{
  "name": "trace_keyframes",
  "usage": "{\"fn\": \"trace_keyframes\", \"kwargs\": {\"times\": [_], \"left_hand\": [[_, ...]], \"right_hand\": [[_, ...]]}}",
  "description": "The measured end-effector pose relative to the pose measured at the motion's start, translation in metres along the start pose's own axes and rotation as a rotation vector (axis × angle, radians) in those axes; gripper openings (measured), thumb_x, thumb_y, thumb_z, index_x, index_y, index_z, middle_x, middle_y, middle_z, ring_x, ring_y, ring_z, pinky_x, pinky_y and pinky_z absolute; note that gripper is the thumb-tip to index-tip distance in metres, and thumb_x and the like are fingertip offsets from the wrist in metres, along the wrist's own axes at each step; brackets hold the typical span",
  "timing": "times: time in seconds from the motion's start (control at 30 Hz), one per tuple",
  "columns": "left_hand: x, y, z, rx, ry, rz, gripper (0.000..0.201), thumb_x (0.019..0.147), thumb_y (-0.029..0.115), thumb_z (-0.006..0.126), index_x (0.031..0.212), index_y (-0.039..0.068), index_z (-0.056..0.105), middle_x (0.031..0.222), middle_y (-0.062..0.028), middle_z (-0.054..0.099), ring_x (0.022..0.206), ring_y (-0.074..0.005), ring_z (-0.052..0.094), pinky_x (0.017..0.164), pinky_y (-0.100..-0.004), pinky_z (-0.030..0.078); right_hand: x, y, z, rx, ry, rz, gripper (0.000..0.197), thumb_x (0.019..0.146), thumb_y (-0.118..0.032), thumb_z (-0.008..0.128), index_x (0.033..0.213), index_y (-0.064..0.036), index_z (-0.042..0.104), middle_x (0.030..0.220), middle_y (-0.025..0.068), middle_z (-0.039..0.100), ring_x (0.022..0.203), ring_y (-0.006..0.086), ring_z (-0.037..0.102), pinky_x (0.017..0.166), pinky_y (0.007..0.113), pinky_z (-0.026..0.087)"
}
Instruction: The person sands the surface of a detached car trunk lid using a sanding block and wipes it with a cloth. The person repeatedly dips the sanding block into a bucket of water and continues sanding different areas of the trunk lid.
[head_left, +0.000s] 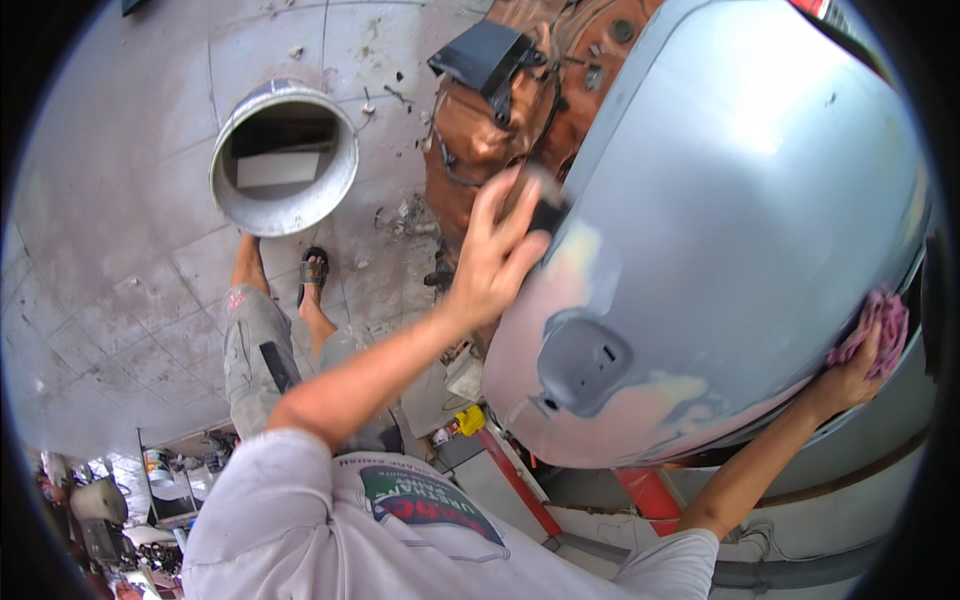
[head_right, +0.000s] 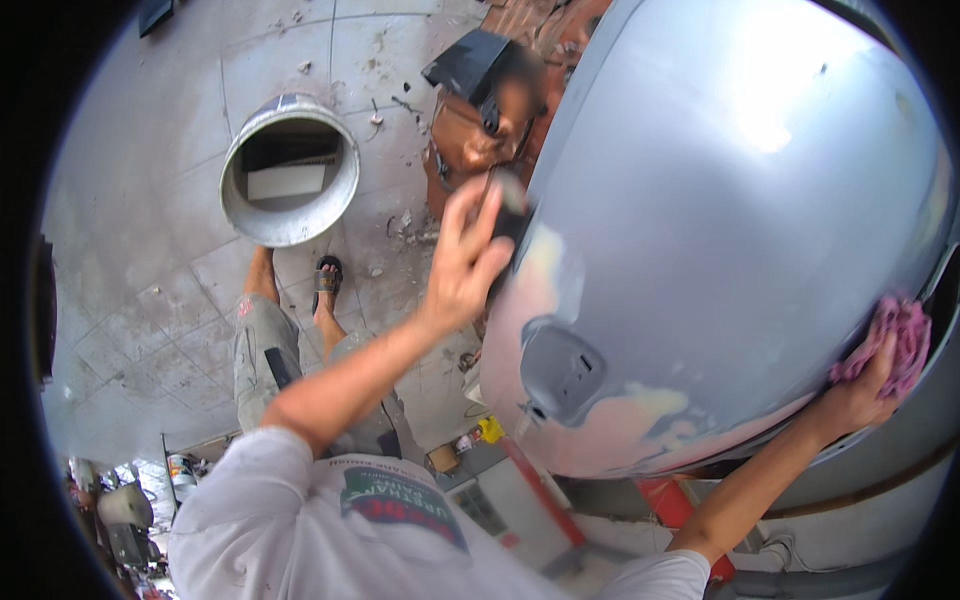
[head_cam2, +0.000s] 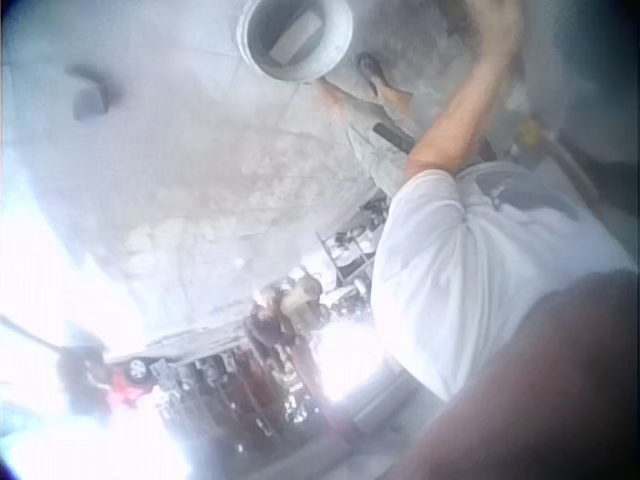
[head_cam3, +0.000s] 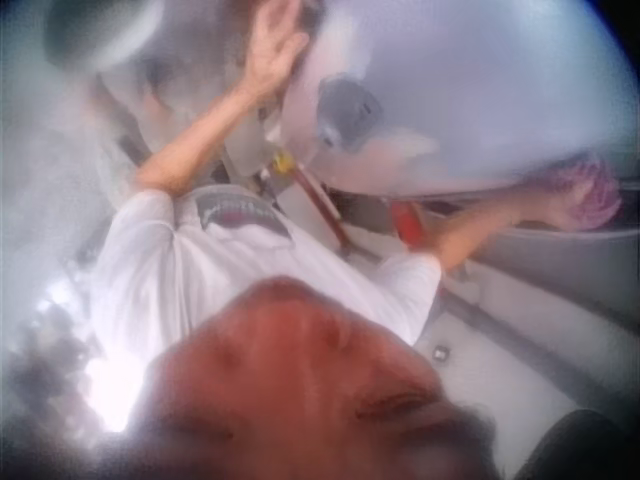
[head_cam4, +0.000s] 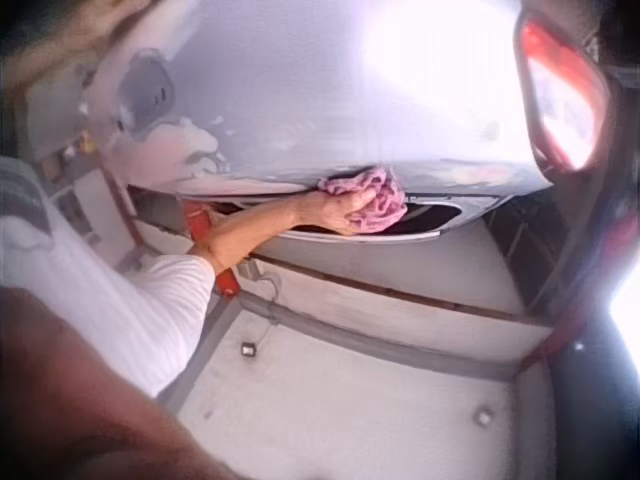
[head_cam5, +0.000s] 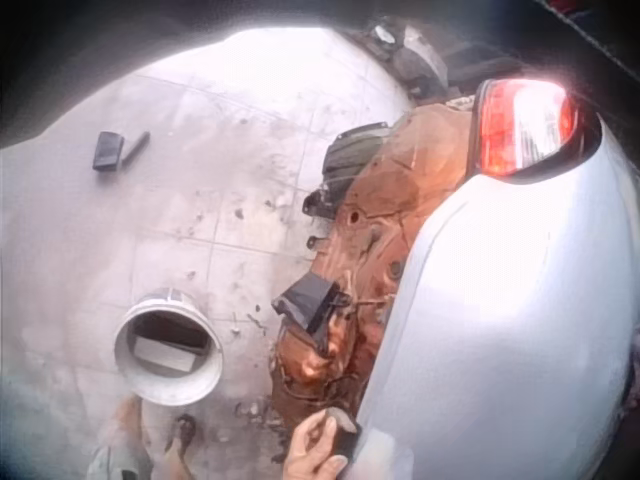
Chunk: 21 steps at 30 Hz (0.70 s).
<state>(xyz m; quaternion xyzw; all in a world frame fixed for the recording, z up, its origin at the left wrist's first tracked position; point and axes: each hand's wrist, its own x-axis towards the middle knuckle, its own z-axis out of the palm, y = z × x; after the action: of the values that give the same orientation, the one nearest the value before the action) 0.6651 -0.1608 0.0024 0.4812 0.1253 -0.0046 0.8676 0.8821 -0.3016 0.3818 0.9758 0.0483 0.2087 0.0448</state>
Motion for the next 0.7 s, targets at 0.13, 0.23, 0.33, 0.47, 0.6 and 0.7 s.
{"fn": "trace_keyframes", "kwargs": {"times": [0.13,0.23,0.33,0.47,0.6,0.7], "left_hand": [[0.138,0.029,0.011,0.078,0.065,0.29,0.056,0.105,0.026,0.069,0.155,0.003,0.059,0.142,-0.0294,0.054,0.134,-0.0432,0.054,0.113,-0.05,0.045],[0.118,0.031,0.016,0.221,0.107,0.365,0.057,0.109,0.027,0.064,0.159,0.002,0.054,0.145,-0.03,0.052,0.134,-0.0437,0.053,0.116,-0.0477,0.044],[-0.114,-0.019,0.017,0.163,0.016,0.214,0.061,0.109,0.018,0.055,0.167,0.002,0.042,0.159,-0.029,0.037,0.145,-0.0468,0.046,0.123,-0.0563,0.036],[-0.198,-0.026,0.022,0.219,0.048,0.152,0.064,0.109,0.017,0.053,0.17,0.003,0.037,0.163,-0.0268,0.033,0.152,-0.0451,0.039,0.127,-0.0558,0.032],[-0.053,-0.011,0.019,0.196,0.177,0.259,0.062,0.11,0.033,0.06,0.163,0.002,0.049,0.143,-0.0317,0.052,0.134,-0.0455,0.053,0.115,-0.0488,0.043],[-0.008,0.0,0.001,0.375,0.223,0.609,0.044,0.107,0.031,0.06,0.138,-0.001,0.056,0.14,-0.0286,0.059,0.123,-0.0468,0.057,0.107,-0.049,0.047]], "right_hand": [[0.011,0.021,-0.007,0.056,-0.01,0.066,0.038,0.102,-0.019,0.071,0.128,0.0087,0.075,0.128,0.0145,0.077,0.116,0.0203,0.072,0.1,0.035,0.056],[-0.006,0.026,-0.026,0.091,-0.079,0.113,0.036,0.103,-0.014,0.068,0.13,0.009,0.073,0.13,0.0149,0.076,0.119,0.0201,0.071,0.101,0.035,0.056],[-0.071,0.034,-0.054,0.405,-0.182,-0.074,0.039,0.105,0.001,0.058,0.143,0.0103,0.061,0.13,0.0198,0.075,0.104,0.0218,0.074,0.092,0.032,0.059],[-0.228,0.05,-0.15,-0.221,-0.245,-0.47,0.038,0.091,0.004,0.067,0.13,0.0069,0.068,0.127,0.0206,0.068,0.11,0.0261,0.066,0.1,0.041,0.055],[-0.346,0.084,-0.21,-0.041,-0.28,-0.226,0.047,0.093,-0.003,0.071,0.139,0.0048,0.062,0.143,0.0219,0.057,0.119,0.0313,0.064,0.101,0.046,0.053],[-0.397,0.133,-0.211,0.266,-0.254,-0.027,0.056,0.1,-0.011,0.074,0.149,0.0037,0.052,0.143,0.0189,0.059,0.118,0.0261,0.064,0.101,0.044,0.054]]}}
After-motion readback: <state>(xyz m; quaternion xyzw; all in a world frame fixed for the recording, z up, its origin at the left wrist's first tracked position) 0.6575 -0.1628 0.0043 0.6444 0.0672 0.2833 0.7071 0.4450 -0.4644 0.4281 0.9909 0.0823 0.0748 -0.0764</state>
